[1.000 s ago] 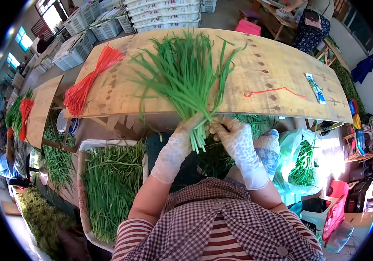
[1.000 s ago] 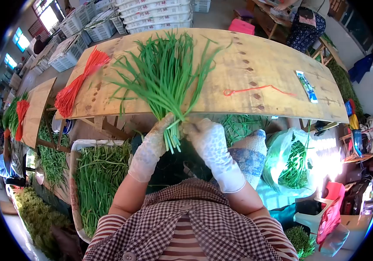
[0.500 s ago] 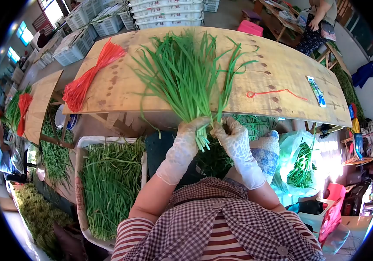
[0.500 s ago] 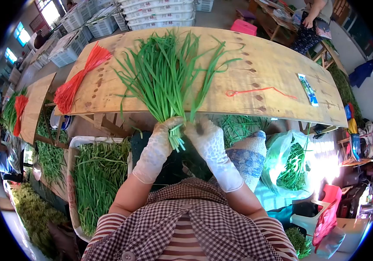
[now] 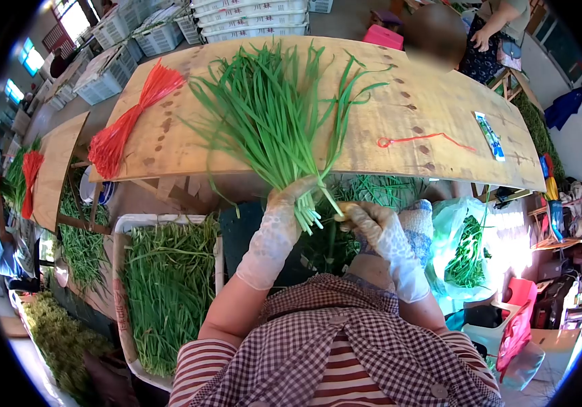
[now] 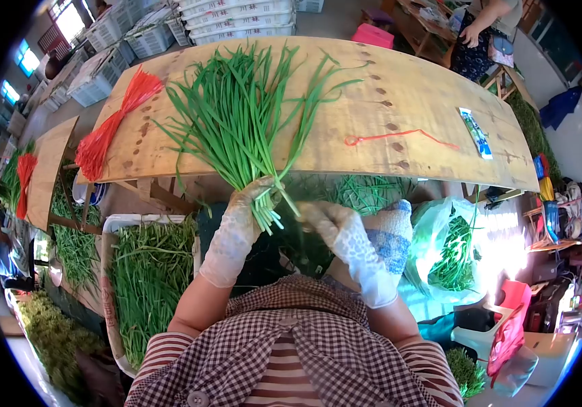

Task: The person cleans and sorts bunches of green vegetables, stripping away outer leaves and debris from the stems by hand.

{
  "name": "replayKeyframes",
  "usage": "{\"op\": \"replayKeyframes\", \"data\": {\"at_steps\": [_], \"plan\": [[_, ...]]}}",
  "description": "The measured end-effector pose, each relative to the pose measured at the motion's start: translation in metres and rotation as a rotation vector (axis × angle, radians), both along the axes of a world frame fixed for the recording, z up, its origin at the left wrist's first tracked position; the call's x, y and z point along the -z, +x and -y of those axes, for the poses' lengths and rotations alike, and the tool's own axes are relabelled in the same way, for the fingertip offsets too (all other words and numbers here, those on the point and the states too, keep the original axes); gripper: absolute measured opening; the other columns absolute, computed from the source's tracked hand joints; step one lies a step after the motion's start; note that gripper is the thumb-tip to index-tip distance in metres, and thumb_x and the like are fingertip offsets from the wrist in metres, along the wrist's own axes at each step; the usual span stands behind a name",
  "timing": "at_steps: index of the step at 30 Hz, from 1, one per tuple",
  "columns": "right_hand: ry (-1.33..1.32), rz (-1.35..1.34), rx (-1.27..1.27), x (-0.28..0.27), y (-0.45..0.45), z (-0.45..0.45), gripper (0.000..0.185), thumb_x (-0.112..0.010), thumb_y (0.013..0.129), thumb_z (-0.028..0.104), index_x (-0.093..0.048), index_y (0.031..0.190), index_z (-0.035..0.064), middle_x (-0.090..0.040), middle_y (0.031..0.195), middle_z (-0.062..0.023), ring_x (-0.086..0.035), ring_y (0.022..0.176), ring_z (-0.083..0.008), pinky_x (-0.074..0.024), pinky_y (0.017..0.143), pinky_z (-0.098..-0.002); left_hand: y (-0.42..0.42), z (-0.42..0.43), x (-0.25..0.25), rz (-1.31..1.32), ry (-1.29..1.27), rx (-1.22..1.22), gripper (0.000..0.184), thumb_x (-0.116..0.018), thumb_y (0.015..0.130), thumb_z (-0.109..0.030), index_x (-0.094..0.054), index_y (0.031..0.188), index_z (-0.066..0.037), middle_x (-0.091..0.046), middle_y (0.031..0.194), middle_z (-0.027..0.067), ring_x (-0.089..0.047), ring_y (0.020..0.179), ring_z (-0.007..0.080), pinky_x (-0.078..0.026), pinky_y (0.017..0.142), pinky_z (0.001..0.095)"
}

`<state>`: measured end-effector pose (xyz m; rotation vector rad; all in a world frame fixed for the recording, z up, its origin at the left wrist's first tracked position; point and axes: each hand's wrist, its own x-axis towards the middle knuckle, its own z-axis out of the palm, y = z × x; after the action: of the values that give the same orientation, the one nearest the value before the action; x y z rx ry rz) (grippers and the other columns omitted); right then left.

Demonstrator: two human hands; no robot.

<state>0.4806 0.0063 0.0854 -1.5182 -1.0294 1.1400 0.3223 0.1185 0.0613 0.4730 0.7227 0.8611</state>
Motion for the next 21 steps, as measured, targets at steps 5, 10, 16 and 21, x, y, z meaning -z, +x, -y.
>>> {"op": "replayKeyframes", "data": {"at_steps": [5,10,16,21], "plan": [[-0.006,0.113,0.035,-0.009,-0.013,-0.025,0.021,-0.068,0.084,0.019,-0.07,0.096,0.0011,-0.07,0.079,-0.0117,-0.066,0.064,-0.017,-0.0527,0.062,-0.0284,-0.002,0.001,-0.001,-0.006,0.008,-0.027,0.025,-0.067,0.085,-0.007,-0.06,0.108,0.002,-0.066,0.098,0.0122,-0.067,0.082,0.0222,-0.057,0.071,0.032],[0.168,0.887,0.065,-0.028,-0.026,-0.028,0.027,-0.07,0.081,0.032,-0.069,0.089,0.0064,-0.066,0.074,-0.017,-0.065,0.064,-0.033,-0.0522,0.059,-0.0395,-0.003,0.009,-0.013,-0.037,0.034,-0.062,0.022,-0.066,0.084,-0.001,-0.061,0.105,0.003,-0.066,0.095,0.0118,-0.067,0.082,0.0215,-0.056,0.071,0.0292],[-0.037,0.706,-0.281,-0.003,-0.013,-0.007,0.033,-0.066,0.082,0.035,-0.07,0.092,0.0043,-0.067,0.083,-0.018,-0.066,0.076,-0.0344,-0.0527,0.07,-0.0429,-0.008,0.005,-0.008,-0.134,0.054,-0.018,0.019,-0.063,0.084,-0.002,-0.061,0.101,0.006,-0.067,0.092,0.0128,-0.067,0.083,0.0209,-0.056,0.072,0.0301],[-0.108,0.529,-0.158,0.022,0.011,-0.011,0.043,-0.061,0.086,0.039,-0.067,0.105,0.0017,-0.068,0.099,-0.0195,-0.065,0.095,-0.0321,-0.0497,0.086,-0.0404,-0.015,0.004,-0.007,-0.136,0.088,0.015,0.021,-0.063,0.084,-0.005,-0.062,0.102,0.006,-0.067,0.092,0.0135,-0.068,0.082,0.0229,-0.057,0.07,0.0319]]}}
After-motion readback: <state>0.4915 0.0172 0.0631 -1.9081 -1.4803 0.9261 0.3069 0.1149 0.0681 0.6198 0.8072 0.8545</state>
